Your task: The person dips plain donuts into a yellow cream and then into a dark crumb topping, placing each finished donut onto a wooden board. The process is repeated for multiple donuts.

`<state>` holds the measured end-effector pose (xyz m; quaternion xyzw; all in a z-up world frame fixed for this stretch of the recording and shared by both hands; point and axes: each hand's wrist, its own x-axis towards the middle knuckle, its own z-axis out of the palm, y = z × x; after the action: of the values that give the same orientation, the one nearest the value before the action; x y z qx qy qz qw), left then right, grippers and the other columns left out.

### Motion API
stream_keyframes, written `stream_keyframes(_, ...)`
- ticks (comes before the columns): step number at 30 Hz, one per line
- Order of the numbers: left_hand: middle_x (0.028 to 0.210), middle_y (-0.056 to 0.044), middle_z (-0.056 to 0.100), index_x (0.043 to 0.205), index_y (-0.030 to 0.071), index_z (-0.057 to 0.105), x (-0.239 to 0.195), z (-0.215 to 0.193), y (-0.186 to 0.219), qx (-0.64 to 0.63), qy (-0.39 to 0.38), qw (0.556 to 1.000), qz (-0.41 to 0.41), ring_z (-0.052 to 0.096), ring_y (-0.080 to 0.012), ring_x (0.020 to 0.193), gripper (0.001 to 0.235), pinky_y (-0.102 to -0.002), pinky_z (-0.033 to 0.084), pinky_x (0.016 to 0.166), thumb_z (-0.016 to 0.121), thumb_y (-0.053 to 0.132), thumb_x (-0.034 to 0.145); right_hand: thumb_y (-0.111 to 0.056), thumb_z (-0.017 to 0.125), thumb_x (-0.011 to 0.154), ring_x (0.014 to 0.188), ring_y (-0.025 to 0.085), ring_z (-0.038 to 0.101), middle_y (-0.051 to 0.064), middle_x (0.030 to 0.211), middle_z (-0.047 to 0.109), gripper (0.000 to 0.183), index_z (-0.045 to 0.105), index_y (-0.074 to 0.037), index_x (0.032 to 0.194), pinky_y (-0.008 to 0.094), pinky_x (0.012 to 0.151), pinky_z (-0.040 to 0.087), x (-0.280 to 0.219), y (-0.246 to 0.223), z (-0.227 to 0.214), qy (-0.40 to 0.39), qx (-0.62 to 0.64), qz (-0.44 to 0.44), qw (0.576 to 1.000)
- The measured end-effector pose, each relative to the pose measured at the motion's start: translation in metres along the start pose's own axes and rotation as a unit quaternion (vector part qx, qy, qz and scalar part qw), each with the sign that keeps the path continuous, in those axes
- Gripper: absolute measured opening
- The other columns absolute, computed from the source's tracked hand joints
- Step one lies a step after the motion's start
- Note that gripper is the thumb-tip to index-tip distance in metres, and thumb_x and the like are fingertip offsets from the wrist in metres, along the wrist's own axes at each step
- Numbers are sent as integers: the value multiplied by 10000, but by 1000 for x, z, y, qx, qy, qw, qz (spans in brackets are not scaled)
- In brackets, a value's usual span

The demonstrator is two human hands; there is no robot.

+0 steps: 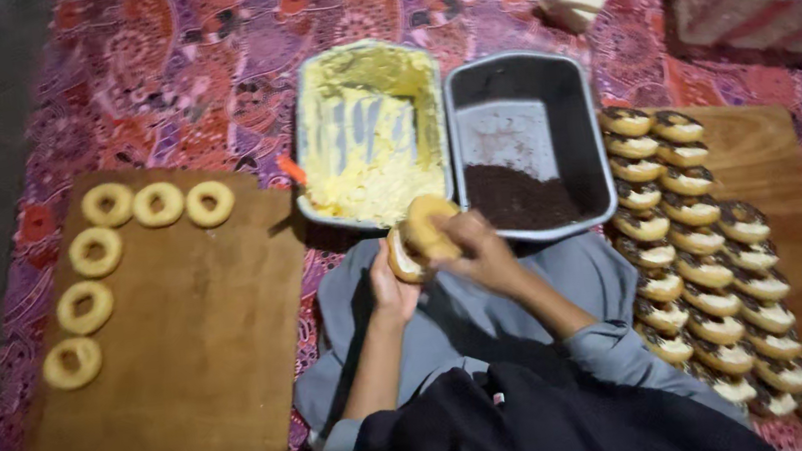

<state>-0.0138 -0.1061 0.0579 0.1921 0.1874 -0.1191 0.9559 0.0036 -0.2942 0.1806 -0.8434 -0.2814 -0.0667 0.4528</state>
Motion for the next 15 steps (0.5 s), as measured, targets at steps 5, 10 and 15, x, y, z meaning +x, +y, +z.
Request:
stream_keyframes(5, 1407, -119, 600, 1426, 33, 539, 10, 16, -9, 30, -43, 999, 9, 555, -267, 1329, 562, -451, 394, 1165, 375, 444, 1079, -120, 814, 694, 991, 324, 672, 160, 1096, 720, 617, 690, -28, 1292, 408, 863, 542, -17, 71, -26, -105, -17, 48, 993)
stream_keyframes(10, 1380, -130, 609, 1401, 23, 543, 12, -11, -16, 18, 7, 1000, -17, 557, -285, 1314, 536, -472, 415, 1144, 397, 420, 1071, -142, 710, 812, 732, 193, 697, 104, 937, 761, 417, 766, -35, 1212, 339, 680, 541, -1, 230, -46, 231, 220, 498, 807)
stream_keyframes(15, 1317, -129, 625, 1373, 13, 559, 20, -58, -36, 9, 74, 996, -42, 570, -291, 1275, 514, -483, 423, 1129, 409, 406, 1078, -258, 829, 802, 873, 244, 748, 133, 1006, 765, 381, 792, -58, 1125, 353, 797, 551, -14, 259, -18, -106, -64, 417, 901)
